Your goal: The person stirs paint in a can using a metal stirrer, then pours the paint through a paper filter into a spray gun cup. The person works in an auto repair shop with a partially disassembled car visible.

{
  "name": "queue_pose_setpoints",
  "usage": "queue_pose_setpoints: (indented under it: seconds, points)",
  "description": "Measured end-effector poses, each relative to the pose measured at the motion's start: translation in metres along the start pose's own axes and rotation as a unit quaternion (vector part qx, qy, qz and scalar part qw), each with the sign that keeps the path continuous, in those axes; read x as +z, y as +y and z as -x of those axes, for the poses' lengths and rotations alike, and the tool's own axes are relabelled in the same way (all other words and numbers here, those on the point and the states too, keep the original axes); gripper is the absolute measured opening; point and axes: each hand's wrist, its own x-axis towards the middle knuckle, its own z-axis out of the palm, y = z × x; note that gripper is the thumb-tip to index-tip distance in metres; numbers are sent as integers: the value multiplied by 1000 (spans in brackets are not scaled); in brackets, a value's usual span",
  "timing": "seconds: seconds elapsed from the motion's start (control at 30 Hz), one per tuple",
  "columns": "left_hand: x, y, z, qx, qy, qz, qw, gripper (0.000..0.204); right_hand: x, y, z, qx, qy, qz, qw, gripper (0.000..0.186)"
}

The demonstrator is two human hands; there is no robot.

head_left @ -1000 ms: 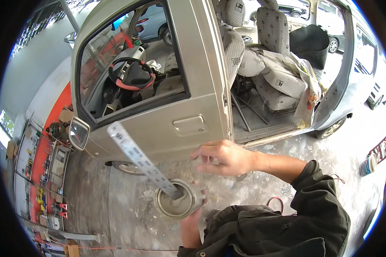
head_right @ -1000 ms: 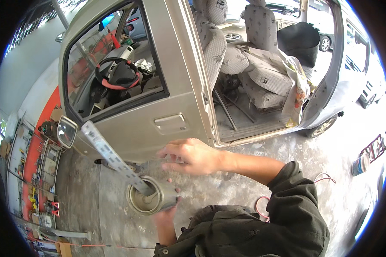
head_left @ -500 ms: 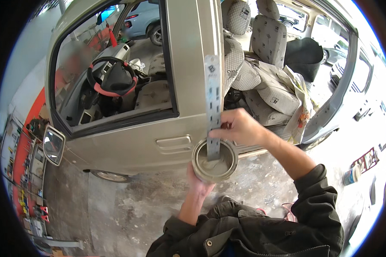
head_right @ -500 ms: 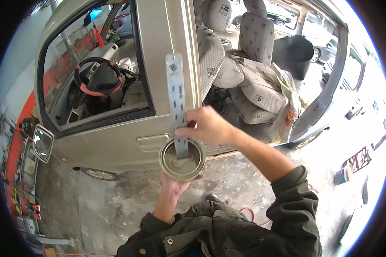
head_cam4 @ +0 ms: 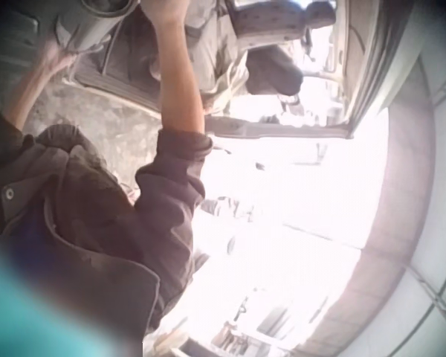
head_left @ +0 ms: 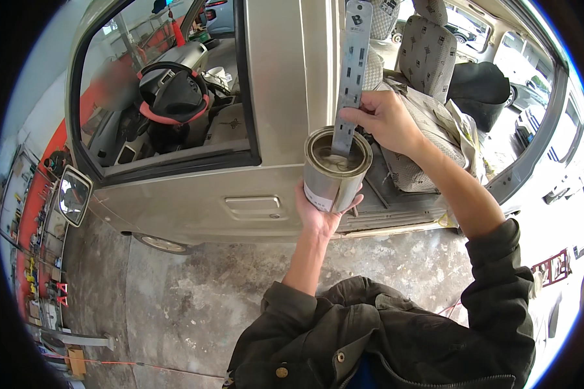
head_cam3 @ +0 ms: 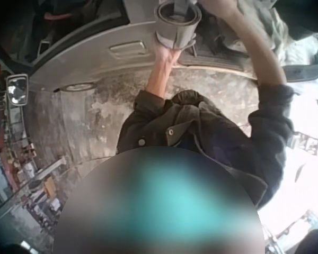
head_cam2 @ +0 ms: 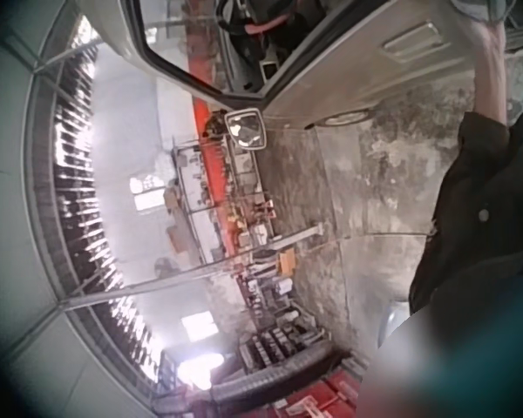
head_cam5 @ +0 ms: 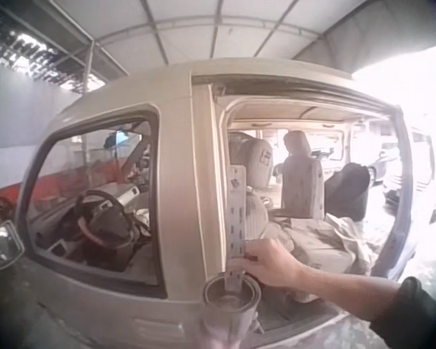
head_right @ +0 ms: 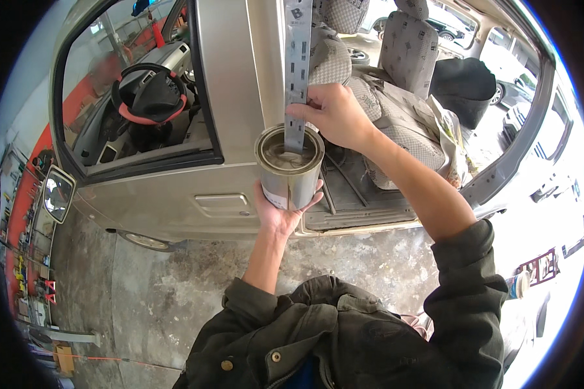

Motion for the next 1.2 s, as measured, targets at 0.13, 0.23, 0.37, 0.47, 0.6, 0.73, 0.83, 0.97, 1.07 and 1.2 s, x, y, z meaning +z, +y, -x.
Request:
queue_pose_setpoints:
  seconds: [0.13, 0.23, 0.37, 0.47, 0.6, 0.73, 0.83, 0.97, 1.07, 1.2]
  points:
    - [10, 2, -10, 25, 9, -9, 1000, 75, -13, 10, -22, 50, 15, -97, 994, 36]
    - [11, 3, -16, 30, -5, 2, 1000, 77, -34, 14, -53, -1, 34, -166, 985, 37]
    - [12, 1, -19, 32, -7, 7, 999, 76, -55, 20, -84, -26, 23, -129, 991, 33]
    - [14, 1, -20, 34, -29, 21, 999, 74, -57, 21, -104, -34, 22, -120, 992, 33]
    - [16, 1, -20, 38, -24, 16, 999, 74, -65, 16, -115, -14, 11, -53, 998, 42]
    - [15, 1, -21, 38, -15, 21, 999, 75, -69, 10, -118, -31, 4, -40, 999, 46]
    - [15, 0, -21, 36, -25, 32, 999, 76, -68, 11, -123, -43, -10, -51, 998, 42]
    - [16, -1, -21, 37, -6, 28, 999, 79, -63, 15, -132, -22, -21, -117, 993, 38]
    - [11, -1, -22, 39, -28, 29, 998, 83, -60, 14, -134, -40, -20, -107, 993, 36]
    - [-4, 1, -24, -7, -38, 88, 995, 93, -57, 16, -112, -66, -6, -110, 992, 48]
